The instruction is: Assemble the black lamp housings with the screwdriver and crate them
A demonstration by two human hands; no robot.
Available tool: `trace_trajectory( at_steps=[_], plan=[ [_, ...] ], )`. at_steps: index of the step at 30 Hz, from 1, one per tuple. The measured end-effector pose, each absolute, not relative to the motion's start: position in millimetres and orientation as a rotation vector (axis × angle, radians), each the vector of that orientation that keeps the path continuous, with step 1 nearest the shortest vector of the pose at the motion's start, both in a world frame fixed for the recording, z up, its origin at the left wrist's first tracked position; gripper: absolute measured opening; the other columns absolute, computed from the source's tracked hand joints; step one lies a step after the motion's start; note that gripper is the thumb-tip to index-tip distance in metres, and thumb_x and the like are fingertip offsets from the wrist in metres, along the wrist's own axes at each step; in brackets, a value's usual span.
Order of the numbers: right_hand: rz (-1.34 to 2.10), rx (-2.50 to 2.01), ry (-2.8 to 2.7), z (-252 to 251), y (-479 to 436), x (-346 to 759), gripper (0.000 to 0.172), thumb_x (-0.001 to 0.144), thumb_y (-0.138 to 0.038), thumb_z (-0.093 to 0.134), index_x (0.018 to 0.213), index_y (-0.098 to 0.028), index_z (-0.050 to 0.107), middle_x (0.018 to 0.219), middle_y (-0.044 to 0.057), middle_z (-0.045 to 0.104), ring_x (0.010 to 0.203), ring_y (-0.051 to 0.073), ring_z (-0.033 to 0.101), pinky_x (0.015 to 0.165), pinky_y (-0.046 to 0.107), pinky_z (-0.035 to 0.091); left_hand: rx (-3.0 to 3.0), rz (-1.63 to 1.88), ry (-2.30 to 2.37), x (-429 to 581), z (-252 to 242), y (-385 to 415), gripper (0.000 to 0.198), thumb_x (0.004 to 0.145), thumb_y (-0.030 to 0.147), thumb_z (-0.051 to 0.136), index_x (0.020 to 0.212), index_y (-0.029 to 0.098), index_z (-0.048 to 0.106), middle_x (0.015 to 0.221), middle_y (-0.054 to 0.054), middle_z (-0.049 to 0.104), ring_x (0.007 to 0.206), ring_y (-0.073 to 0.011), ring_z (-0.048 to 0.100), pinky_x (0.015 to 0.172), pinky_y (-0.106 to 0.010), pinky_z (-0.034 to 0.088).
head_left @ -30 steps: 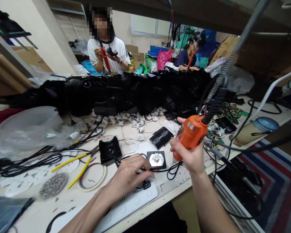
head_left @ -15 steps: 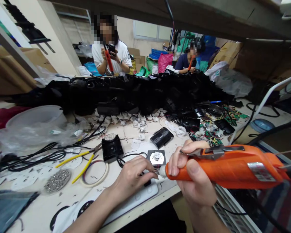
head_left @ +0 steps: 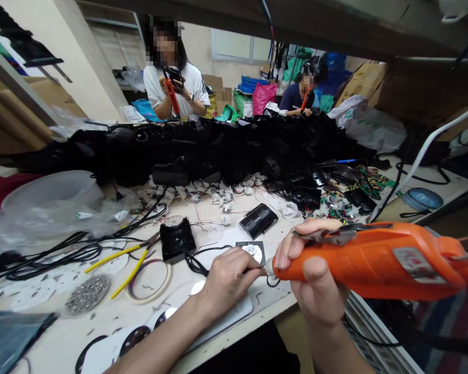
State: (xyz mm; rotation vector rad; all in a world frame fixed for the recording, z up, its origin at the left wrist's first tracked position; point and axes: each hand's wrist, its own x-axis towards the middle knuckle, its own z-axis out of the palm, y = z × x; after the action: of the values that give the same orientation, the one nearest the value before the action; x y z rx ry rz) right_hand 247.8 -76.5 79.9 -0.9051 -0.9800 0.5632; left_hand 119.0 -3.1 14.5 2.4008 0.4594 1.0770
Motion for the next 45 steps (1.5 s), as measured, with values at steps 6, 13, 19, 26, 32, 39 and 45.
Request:
trace_trajectory(
  at_steps=[6,13,19,26,32,39,45],
  plan=[
    [0.531,-0.863,-0.941,83.5,-62.1,255.4,0.061,0.068,-0.071,0.065,0.112,-0.029,0.056,0.077,-0.001,0.053,0.066,0.018,0.055,0.062,0.035,0.052,2.5,1.027,0.574,137.2,15.2,-1.9,0.025,0.093,0.026,0.049,0.07,0.019,0.054,0.061,0.0,0.059,0.057,-0.0126,0.053,0.054,-0.024,0.041],
    [0.697,-0.839,-0.862,97.4,-55.7,257.9,0.075,0.062,-0.086,0.052,0.107,-0.027,0.062,0.075,0.003,0.061,0.057,0.02,0.057,0.047,0.033,0.048,2.54,0.859,0.613,145.7,14.0,1.0,0.023,0.093,0.027,0.047,0.074,0.018,0.057,0.067,-0.003,0.062,0.064,-0.0157,0.058,0.059,-0.026,0.045],
    [0.691,-0.893,-0.907,79.1,-41.8,265.1,0.061,0.08,-0.076,0.041,0.096,-0.022,0.063,0.058,0.0,0.056,0.053,0.018,0.056,0.051,0.033,0.048,2.487,0.658,0.711,133.1,29.7,19.9,0.015,0.086,0.024,0.06,0.071,0.019,0.057,0.072,-0.002,0.064,0.069,-0.016,0.059,0.062,-0.026,0.044],
    [0.668,-0.89,-0.834,66.2,-24.4,266.8,0.071,0.072,-0.083,0.036,0.093,-0.02,0.059,0.048,-0.003,0.051,0.038,0.016,0.048,0.038,0.029,0.039,2.453,0.378,0.618,119.5,21.3,51.0,0.017,0.074,0.013,0.062,0.062,0.02,0.051,0.079,-0.002,0.064,0.082,-0.0181,0.059,0.071,-0.028,0.046],
    [0.672,-0.91,-0.916,59.8,-20.2,269.3,0.076,0.07,-0.087,0.032,0.093,-0.021,0.06,0.053,-0.002,0.053,0.041,0.014,0.045,0.038,0.027,0.037,2.511,0.298,0.563,130.2,7.7,49.4,0.016,0.075,0.013,0.059,0.065,0.02,0.049,0.074,-0.001,0.059,0.074,-0.0161,0.056,0.066,-0.025,0.042],
    [0.639,-1.028,-1.031,53.3,-25.2,266.7,0.036,0.074,-0.044,0.073,0.097,-0.022,0.057,0.061,-0.006,0.049,0.047,0.01,0.042,0.044,0.024,0.036,2.638,0.253,0.516,130.5,11.2,48.5,0.014,0.077,0.008,0.052,0.071,0.02,0.052,0.077,-0.001,0.062,0.071,-0.0153,0.057,0.062,-0.024,0.041],
    [0.576,-1.013,-0.979,48.6,-22.3,262.9,0.029,0.078,-0.033,0.071,0.1,-0.022,0.058,0.065,-0.005,0.052,0.048,0.01,0.049,0.046,0.025,0.042,2.685,0.201,0.572,132.4,9.4,47.9,0.012,0.076,0.009,0.055,0.07,0.02,0.053,0.078,-0.002,0.065,0.073,-0.0172,0.06,0.062,-0.025,0.042]
  ],
)
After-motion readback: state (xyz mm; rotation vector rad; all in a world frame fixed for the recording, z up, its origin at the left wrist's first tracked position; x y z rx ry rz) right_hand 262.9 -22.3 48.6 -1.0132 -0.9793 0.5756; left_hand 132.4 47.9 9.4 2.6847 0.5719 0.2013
